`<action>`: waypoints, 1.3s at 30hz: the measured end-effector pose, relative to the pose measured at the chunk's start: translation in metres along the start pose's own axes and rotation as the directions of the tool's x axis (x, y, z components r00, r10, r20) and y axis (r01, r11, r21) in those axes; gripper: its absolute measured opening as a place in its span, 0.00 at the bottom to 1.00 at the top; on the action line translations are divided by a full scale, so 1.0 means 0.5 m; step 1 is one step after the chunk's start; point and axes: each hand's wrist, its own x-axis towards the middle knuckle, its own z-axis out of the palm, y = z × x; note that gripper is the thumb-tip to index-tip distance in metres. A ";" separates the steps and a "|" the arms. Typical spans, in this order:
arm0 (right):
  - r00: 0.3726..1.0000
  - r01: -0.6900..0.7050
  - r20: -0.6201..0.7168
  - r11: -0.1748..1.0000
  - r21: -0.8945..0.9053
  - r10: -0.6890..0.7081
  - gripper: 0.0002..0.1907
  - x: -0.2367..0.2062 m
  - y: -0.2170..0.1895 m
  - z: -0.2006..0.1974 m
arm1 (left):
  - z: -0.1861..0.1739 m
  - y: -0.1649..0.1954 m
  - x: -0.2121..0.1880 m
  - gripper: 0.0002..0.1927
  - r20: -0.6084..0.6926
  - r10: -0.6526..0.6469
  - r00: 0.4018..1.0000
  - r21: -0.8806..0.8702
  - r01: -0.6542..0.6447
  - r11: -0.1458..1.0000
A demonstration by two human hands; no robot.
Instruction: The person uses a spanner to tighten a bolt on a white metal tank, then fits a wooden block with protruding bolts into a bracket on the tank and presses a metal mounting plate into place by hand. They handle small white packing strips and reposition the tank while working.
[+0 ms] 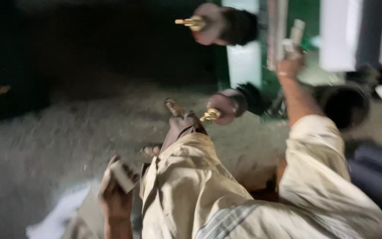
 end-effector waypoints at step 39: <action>-0.381 -0.038 -0.685 -0.729 0.683 -0.621 0.20 -1.004 -1.204 -0.377 | -0.263 0.259 -0.267 0.26 -0.091 0.672 0.735 -0.526 -0.608 0.594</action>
